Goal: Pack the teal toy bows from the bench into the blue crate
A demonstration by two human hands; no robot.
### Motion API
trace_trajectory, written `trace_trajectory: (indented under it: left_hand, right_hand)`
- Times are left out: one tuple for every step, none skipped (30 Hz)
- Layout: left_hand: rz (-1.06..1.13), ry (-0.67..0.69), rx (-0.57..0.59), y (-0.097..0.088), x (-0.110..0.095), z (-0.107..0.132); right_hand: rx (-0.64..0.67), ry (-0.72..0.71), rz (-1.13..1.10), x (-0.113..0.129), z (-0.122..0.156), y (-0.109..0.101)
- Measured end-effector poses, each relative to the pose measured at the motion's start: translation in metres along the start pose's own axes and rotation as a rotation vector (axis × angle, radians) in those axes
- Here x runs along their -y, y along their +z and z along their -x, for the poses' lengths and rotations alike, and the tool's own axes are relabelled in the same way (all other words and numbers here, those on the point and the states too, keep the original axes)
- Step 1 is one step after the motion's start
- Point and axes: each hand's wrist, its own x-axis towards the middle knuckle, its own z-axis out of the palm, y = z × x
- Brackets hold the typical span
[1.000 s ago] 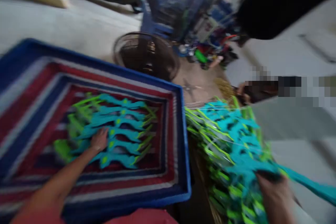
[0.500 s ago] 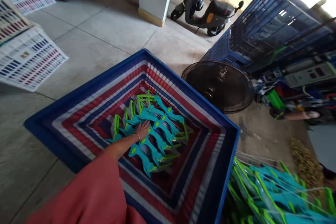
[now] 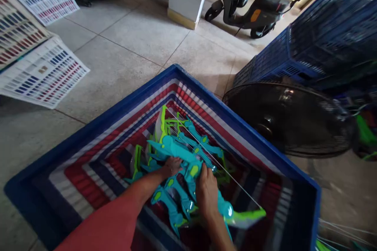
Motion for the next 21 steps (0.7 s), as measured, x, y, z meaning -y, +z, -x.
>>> trace_trajectory:
  left_hand:
    - [-0.012, 0.01, 0.025, 0.003, 0.002, 0.0]
    - [-0.027, 0.023, 0.04, 0.005, 0.004, 0.0]
    - [-0.041, 0.035, 0.046, 0.008, 0.006, 0.0]
    - [-0.052, 0.045, 0.045, 0.011, 0.009, 0.001]
    - [-0.062, 0.052, 0.039, 0.014, 0.011, 0.001]
    - [-0.069, 0.058, 0.029, 0.016, 0.012, 0.002]
    - [-0.073, 0.061, 0.02, 0.019, 0.014, 0.003]
    - [-0.076, 0.064, 0.014, 0.02, 0.017, 0.005]
    - [-0.076, 0.066, 0.012, 0.022, 0.019, 0.006]
    - [-0.073, 0.068, 0.015, 0.022, 0.02, 0.007]
    - [-0.066, 0.071, 0.02, 0.022, 0.021, 0.008]
    - [-0.056, 0.073, 0.027, 0.021, 0.022, 0.009]
    - [-0.046, 0.072, 0.035, 0.019, 0.021, 0.011]
    - [-0.037, 0.069, 0.043, 0.016, 0.019, 0.013]
    - [-0.031, 0.063, 0.048, 0.012, 0.017, 0.015]
    - [-0.031, 0.055, 0.046, 0.007, 0.013, 0.017]
    - [-0.036, 0.043, 0.035, 0.002, 0.008, 0.017]
    - [-0.046, 0.035, 0.012, -0.003, 0.003, 0.015]
    - [-0.058, 0.037, -0.02, -0.009, -0.001, 0.01]
    - [-0.069, 0.049, -0.053, -0.014, -0.005, 0.002]
    - [-0.079, 0.067, -0.08, -0.019, -0.008, -0.008]
  right_hand:
    - [0.022, -0.001, 0.067, -0.003, -0.024, 0.024]
    - [0.044, 0.021, 0.105, -0.008, -0.046, 0.047]
    - [0.066, 0.05, 0.124, -0.014, -0.064, 0.069]
    - [0.09, 0.078, 0.13, -0.022, -0.079, 0.088]
    - [0.117, 0.102, 0.132, -0.03, -0.09, 0.103]
    - [0.144, 0.122, 0.133, -0.037, -0.097, 0.116]
    - [0.172, 0.136, 0.133, -0.044, -0.103, 0.126]
    - [0.2, 0.147, 0.135, -0.049, -0.107, 0.134]
    - [0.224, 0.159, 0.137, -0.053, -0.111, 0.14]
    - [0.243, 0.171, 0.139, -0.055, -0.114, 0.144]
    - [0.257, 0.185, 0.141, -0.057, -0.118, 0.148]
    - [0.268, 0.198, 0.143, -0.057, -0.122, 0.151]
    - [0.279, 0.207, 0.146, -0.057, -0.126, 0.153]
    - [0.289, 0.213, 0.147, -0.057, -0.128, 0.154]
    - [0.298, 0.214, 0.147, -0.056, -0.13, 0.155]
    - [0.307, 0.212, 0.143, -0.055, -0.131, 0.155]
    - [0.314, 0.21, 0.135, -0.053, -0.131, 0.155]
    - [0.32, 0.208, 0.125, -0.052, -0.131, 0.154]
    - [0.323, 0.209, 0.112, -0.051, -0.132, 0.153]
    - [0.323, 0.211, 0.097, -0.05, -0.132, 0.152]
    - [0.322, 0.213, 0.078, -0.049, -0.134, 0.151]
